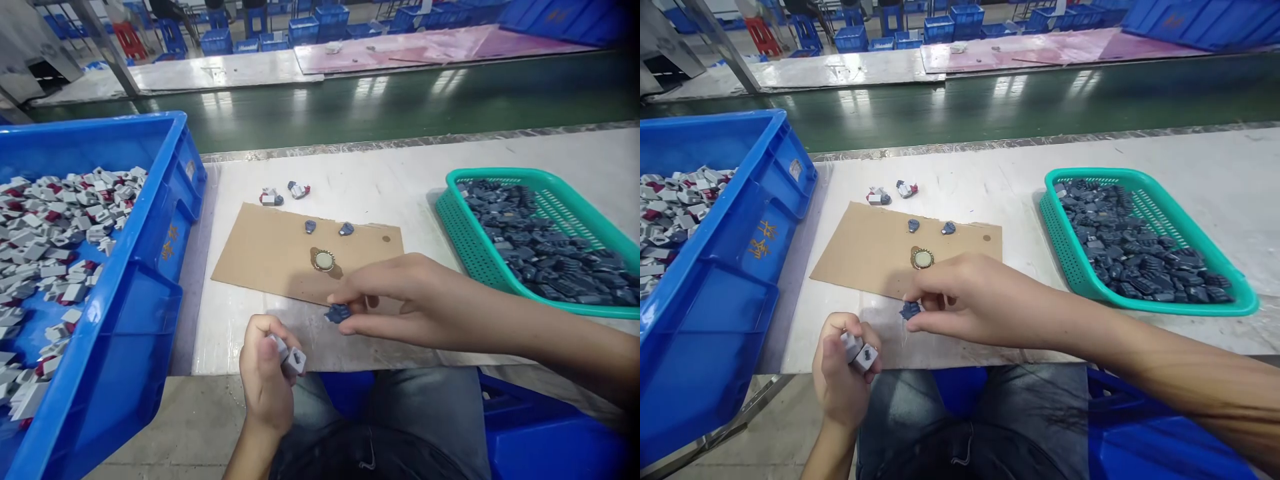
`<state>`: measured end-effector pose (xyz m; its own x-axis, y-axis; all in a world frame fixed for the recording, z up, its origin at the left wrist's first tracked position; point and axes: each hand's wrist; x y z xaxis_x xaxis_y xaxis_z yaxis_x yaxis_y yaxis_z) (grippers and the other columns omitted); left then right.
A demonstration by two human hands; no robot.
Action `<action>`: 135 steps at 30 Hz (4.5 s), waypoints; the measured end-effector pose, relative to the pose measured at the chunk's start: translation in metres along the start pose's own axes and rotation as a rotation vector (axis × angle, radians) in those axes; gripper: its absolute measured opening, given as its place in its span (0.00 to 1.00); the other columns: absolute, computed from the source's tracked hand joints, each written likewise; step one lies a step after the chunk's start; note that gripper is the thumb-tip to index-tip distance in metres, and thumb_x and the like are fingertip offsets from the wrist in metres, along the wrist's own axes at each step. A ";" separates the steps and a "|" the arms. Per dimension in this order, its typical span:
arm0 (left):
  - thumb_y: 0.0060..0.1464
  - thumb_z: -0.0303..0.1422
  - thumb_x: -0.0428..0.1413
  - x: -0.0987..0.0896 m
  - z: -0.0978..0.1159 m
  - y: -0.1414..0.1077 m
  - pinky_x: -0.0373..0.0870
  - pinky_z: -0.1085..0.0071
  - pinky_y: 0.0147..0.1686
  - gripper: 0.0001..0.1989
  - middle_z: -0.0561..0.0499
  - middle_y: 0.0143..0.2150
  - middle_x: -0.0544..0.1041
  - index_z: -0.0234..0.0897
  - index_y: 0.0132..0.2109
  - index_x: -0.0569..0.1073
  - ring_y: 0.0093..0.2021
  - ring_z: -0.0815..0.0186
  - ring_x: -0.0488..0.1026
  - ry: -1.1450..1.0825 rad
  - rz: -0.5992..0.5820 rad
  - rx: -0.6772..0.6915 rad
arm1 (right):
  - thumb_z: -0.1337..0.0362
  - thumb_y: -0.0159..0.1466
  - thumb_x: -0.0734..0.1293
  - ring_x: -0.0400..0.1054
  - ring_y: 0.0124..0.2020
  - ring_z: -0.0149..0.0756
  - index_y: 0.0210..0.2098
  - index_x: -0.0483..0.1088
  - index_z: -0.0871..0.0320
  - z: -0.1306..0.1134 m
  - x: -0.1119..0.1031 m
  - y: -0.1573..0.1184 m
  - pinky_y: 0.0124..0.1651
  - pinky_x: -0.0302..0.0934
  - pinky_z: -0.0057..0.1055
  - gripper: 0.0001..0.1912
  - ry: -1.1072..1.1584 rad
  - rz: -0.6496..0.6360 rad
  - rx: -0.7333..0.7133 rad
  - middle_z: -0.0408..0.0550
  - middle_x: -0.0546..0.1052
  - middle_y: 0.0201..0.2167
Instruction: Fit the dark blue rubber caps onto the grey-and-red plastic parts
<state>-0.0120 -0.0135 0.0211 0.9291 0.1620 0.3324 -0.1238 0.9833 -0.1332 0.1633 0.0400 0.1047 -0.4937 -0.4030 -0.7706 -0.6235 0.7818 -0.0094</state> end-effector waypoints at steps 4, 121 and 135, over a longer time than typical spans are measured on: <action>0.52 0.49 0.49 -0.004 -0.002 0.004 0.51 0.82 0.12 0.17 0.59 0.12 0.62 0.40 0.28 0.65 0.11 0.76 0.53 -0.175 -0.047 0.088 | 0.61 0.60 0.65 0.69 0.28 0.29 0.39 0.70 0.57 -0.002 0.002 -0.006 0.28 0.59 0.23 0.09 -0.007 0.070 -0.057 0.41 0.74 0.29; 0.57 0.44 0.41 0.010 0.001 0.001 0.50 0.78 0.14 0.20 0.58 0.15 0.56 0.38 0.23 0.61 0.15 0.72 0.54 0.333 0.091 -0.029 | 0.74 0.58 0.63 0.68 0.35 0.36 0.39 0.72 0.60 0.038 0.009 0.021 0.40 0.59 0.32 0.10 -0.411 0.231 0.035 0.46 0.76 0.32; 0.58 0.43 0.41 0.005 0.003 0.006 0.50 0.77 0.14 0.18 0.59 0.15 0.57 0.38 0.26 0.62 0.15 0.73 0.53 0.119 0.052 -0.023 | 0.68 0.58 0.67 0.66 0.30 0.30 0.39 0.71 0.56 -0.011 0.018 -0.005 0.31 0.61 0.26 0.09 -0.014 0.414 0.008 0.43 0.75 0.32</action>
<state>-0.0088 -0.0069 0.0252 0.9566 0.2005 0.2115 -0.1661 0.9714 -0.1695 0.1512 0.0234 0.0978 -0.6933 -0.0472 -0.7191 -0.3691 0.8803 0.2982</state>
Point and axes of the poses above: each hand's wrist, its own y-axis towards the middle knuckle, its own x-axis out of the palm, z = x × y
